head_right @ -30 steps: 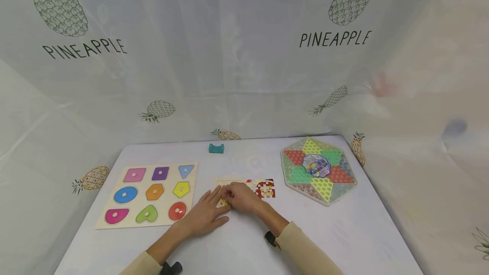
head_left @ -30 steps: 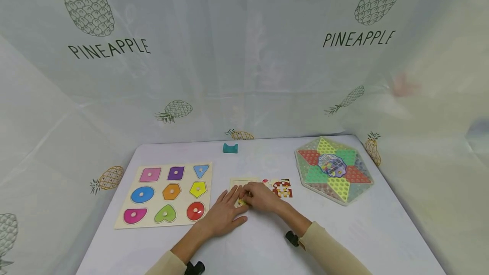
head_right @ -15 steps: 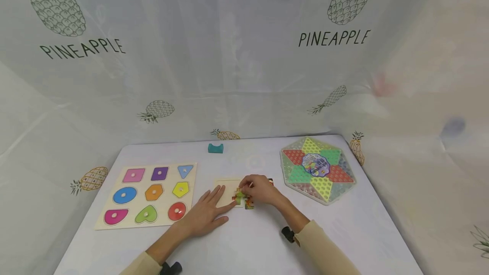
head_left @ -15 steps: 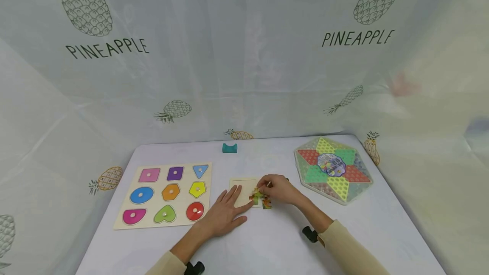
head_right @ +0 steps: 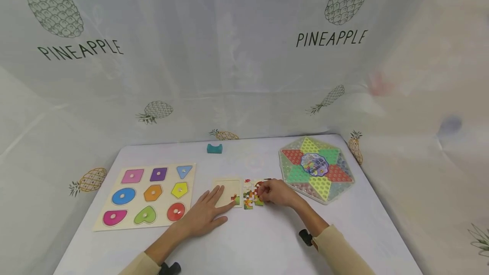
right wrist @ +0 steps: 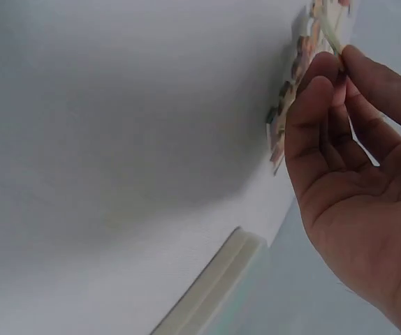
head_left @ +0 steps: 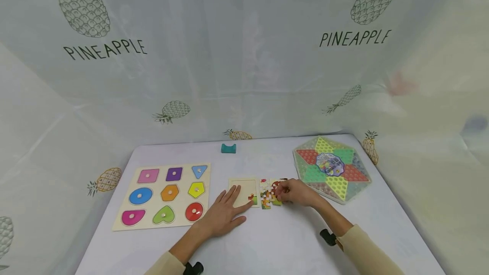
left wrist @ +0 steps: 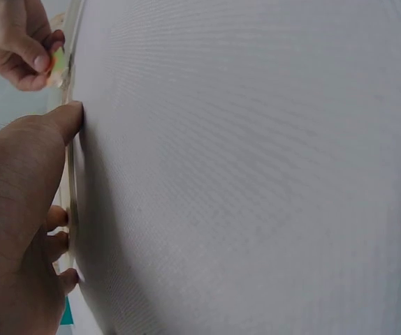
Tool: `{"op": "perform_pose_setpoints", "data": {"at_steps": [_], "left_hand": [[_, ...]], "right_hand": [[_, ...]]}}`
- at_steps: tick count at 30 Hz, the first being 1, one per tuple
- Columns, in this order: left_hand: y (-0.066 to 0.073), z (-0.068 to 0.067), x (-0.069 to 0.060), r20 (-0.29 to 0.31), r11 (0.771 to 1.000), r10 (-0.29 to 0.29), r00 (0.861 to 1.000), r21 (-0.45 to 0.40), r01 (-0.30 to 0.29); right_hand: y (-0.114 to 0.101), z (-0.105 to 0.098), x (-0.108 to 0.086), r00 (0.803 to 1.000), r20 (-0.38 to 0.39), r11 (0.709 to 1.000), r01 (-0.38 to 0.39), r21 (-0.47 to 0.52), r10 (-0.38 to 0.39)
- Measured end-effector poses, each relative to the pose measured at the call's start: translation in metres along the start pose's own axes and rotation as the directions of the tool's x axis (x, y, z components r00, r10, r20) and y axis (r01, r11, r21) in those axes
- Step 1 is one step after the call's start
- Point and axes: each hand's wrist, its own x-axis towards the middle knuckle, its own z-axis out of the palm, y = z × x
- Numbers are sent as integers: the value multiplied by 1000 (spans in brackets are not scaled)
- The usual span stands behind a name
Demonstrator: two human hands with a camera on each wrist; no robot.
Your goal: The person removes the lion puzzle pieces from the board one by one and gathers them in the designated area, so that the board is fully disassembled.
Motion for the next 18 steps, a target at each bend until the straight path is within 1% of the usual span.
{"op": "perform_pose_setpoints", "data": {"at_steps": [3,7,13,18], "left_hand": [[1,-1,0,-4,1000,0,1000,-5,0],[2,-2,0,-17,1000,7,1000,0,-7],[3,-2,-1,-26,1000,12,1000,-2,-12],[2,-2,-1,-16,1000,6,1000,-2,-6]], "right_hand": [[3,2,-2,1000,10,1000,-2,-1,2],[4,6,-3,1000,4,1000,1,-10,-1],[5,11,-2,999,-40,994,-7,-113,2],[4,15,-2,998,-68,987,-6,-161,-5]]}}
